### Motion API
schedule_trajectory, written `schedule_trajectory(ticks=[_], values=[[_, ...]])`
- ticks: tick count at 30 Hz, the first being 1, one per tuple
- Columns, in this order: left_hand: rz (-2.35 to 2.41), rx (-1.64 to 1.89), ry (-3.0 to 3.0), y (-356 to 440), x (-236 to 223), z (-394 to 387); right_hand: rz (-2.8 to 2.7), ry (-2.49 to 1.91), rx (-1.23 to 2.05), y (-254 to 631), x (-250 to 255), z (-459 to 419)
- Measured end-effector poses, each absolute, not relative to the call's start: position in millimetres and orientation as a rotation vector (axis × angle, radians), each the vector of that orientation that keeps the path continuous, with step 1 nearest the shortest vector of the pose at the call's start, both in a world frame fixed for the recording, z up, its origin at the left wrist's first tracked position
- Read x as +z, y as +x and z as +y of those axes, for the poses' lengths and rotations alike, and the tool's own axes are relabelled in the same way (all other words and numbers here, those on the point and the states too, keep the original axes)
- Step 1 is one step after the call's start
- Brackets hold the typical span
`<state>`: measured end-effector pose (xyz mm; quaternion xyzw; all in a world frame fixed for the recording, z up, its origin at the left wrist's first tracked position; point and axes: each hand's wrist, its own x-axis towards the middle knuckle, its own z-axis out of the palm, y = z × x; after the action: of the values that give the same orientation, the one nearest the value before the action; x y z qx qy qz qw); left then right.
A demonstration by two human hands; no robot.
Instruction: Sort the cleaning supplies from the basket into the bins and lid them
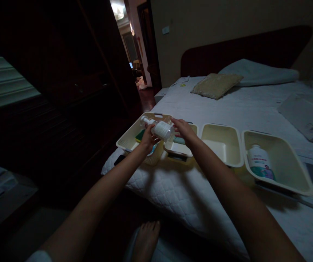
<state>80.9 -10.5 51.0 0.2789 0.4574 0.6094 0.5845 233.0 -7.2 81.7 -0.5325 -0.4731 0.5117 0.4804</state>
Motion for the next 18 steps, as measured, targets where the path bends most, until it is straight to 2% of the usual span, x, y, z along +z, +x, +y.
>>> schedule_trajectory(ticks=[2,4,7,11,14,18], values=[[1.084,1.408,0.633,80,53,-10,-0.889,-1.265,1.536,239,83,-7],[1.085,1.396,0.629,79,53,-9,-0.768,-1.275,1.644,245,78,-7],[1.080,1.402,0.598,77,52,-10,-0.841,-1.293,1.696,253,62,-2],[1.048,1.410,0.573,79,53,-11,-1.070,-1.074,1.801,255,44,3],[1.027,1.389,0.586,81,55,-13,-1.111,-0.947,1.836,251,43,2],[1.020,1.360,0.608,82,55,-13,-1.085,-0.984,1.828,243,50,-5]])
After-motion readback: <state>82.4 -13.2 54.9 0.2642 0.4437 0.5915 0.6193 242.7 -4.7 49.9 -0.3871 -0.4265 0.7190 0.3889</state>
